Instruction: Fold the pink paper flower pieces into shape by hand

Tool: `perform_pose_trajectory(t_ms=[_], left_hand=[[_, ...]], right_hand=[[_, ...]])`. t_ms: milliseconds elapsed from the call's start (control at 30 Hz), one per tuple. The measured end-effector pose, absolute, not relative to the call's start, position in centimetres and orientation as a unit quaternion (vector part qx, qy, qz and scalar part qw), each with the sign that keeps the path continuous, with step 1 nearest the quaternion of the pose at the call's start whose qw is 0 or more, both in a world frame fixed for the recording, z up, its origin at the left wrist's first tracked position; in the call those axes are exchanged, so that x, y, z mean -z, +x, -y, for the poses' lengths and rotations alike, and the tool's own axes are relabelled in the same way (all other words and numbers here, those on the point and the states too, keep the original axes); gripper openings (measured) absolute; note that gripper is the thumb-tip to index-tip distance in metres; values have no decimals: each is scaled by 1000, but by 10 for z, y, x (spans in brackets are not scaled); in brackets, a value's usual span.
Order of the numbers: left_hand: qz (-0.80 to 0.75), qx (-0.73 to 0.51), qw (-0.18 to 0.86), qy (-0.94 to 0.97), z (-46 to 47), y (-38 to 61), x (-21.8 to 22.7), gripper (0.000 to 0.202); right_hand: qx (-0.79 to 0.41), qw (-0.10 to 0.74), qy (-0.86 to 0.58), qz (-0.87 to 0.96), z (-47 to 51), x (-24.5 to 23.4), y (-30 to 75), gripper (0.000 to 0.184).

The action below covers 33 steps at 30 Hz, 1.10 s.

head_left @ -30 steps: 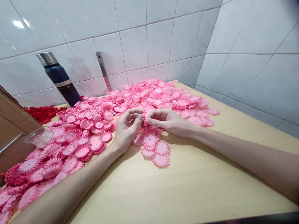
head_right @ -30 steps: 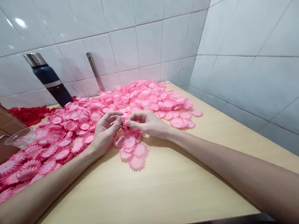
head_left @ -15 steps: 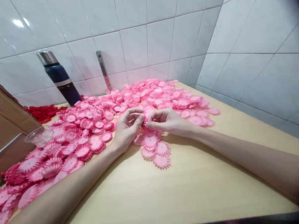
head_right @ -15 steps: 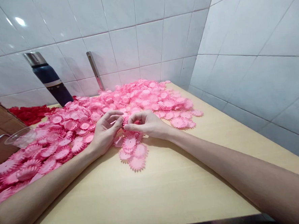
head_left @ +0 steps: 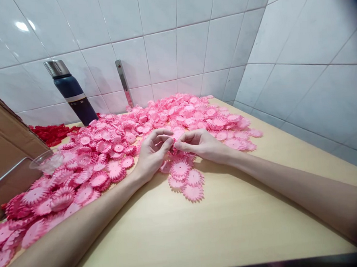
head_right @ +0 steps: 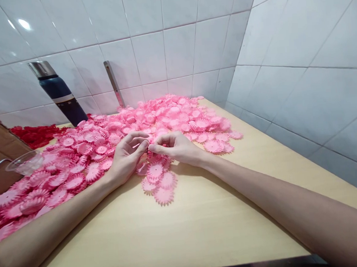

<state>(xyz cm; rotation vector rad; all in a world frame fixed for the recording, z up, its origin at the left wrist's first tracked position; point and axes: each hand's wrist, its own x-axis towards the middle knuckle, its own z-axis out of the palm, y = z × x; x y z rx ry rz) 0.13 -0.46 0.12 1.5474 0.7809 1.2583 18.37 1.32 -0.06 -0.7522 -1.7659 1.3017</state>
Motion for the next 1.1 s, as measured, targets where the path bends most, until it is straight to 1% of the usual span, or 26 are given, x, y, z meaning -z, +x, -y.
perform_pose_trajectory(t_ms=[200,467,800,1100], left_hand=[[-312,-518,482,634,3,0,1,24],[-317,-520,475,635,1,-1,1,22],[-322,-521,463,641,0,-1,1,20],[-320,-529,488,616,2,0,1,24]], right_hand=[[-535,391,-282,694,-14,0,186,23],[-534,370,-295,701,-15,-1,188,25],[-549,353,-278,704,-17,-1,191,25],[-537,376,-304,692,-15,-1,188,28]])
